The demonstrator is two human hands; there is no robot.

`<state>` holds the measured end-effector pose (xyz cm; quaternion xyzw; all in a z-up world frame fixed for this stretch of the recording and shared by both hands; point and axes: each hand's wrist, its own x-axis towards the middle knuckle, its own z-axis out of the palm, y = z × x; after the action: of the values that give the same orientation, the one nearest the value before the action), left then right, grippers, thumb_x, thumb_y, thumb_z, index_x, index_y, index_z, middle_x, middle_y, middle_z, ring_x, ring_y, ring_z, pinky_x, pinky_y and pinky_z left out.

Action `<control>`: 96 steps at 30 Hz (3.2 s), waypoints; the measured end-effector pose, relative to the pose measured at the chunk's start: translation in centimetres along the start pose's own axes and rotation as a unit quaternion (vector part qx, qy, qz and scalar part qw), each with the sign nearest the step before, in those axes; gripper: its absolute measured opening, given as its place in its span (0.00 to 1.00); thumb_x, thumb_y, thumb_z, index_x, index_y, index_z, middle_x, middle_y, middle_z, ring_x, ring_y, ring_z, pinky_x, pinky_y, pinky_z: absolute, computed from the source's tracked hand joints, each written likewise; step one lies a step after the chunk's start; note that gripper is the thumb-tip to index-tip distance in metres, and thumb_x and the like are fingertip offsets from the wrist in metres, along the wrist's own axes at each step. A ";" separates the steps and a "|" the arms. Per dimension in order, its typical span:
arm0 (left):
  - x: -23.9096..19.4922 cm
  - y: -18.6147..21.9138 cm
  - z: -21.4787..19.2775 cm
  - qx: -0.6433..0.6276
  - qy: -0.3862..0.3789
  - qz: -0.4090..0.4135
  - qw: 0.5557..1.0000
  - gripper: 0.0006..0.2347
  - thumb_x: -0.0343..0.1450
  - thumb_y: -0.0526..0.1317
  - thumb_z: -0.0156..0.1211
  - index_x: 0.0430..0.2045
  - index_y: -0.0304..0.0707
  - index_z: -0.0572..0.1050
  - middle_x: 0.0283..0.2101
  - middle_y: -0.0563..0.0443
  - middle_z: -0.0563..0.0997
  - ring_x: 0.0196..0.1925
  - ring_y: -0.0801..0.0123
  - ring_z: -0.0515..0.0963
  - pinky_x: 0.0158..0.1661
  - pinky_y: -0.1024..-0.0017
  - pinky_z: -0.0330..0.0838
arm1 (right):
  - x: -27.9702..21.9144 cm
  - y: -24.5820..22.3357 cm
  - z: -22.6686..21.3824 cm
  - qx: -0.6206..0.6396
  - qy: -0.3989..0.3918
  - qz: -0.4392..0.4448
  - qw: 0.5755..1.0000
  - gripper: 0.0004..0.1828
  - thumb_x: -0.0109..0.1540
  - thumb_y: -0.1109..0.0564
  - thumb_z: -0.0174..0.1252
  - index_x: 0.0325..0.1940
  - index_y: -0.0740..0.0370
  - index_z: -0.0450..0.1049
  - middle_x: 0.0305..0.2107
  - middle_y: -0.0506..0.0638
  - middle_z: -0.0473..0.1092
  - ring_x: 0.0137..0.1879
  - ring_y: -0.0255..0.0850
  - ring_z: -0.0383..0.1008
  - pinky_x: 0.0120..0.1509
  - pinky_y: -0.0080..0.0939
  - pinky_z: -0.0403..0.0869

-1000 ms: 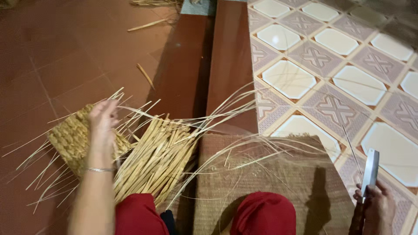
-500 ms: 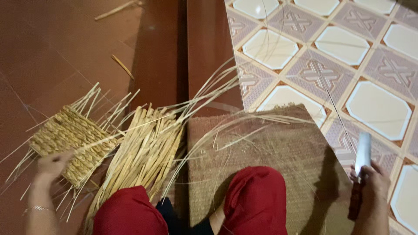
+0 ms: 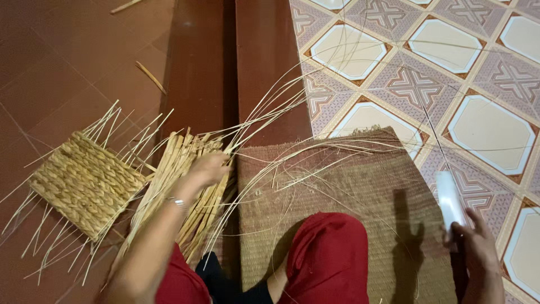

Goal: The person sits on a mat and uses a large knife to split long bamboo strips into thinner strands. They hold the bamboo with one hand and draw the knife along the length of the strip to separate it, repeating this process for multiple pieces.

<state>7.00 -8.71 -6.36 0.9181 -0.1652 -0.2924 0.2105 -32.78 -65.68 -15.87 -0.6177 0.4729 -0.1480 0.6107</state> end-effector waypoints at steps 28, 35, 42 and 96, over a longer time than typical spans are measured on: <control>-1.6 10.5 3.5 -0.227 0.027 0.158 0.961 0.11 0.76 0.39 0.51 0.46 0.40 0.81 0.18 0.60 0.72 0.15 0.82 0.63 0.16 0.80 0.59 | -15.9 -10.9 30.4 0.364 -0.505 -0.042 0.782 0.51 0.55 0.44 0.72 0.75 0.64 0.57 0.16 0.40 0.62 0.13 0.28 0.55 0.14 0.30 0.57; -6.2 7.7 2.5 -0.297 0.070 0.143 0.942 0.11 0.74 0.39 0.54 0.47 0.43 0.81 0.20 0.58 0.75 0.16 0.82 0.64 0.17 0.82 0.57 | -16.6 -12.8 32.1 0.322 -0.532 -0.043 0.782 0.47 0.60 0.46 0.67 0.74 0.72 0.55 0.16 0.42 0.60 0.15 0.30 0.57 0.16 0.30 0.57; -5.5 5.0 3.9 -0.408 0.053 0.172 0.895 0.10 0.76 0.38 0.52 0.44 0.39 0.79 0.23 0.60 0.76 0.19 0.83 0.70 0.20 0.83 0.65 | -19.1 -12.9 34.6 0.395 -0.611 0.025 0.685 0.49 0.63 0.43 0.63 0.80 0.55 0.44 0.22 0.46 0.63 0.16 0.29 0.59 0.21 0.32 0.60; -5.4 -0.3 -2.1 -0.319 -0.033 0.072 0.945 0.09 0.76 0.38 0.48 0.34 0.36 0.78 0.15 0.57 0.65 0.14 0.79 0.60 0.15 0.81 0.55 | -11.3 -15.0 27.1 0.273 -0.200 -0.182 0.923 0.34 0.68 0.50 0.54 0.79 0.51 0.60 0.15 0.39 0.61 0.15 0.28 0.57 0.15 0.28 0.59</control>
<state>4.10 -5.55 -2.41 0.7785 -0.1362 -0.3440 0.5070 -11.85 -43.24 -3.65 -0.5191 0.1611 -0.2535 0.8002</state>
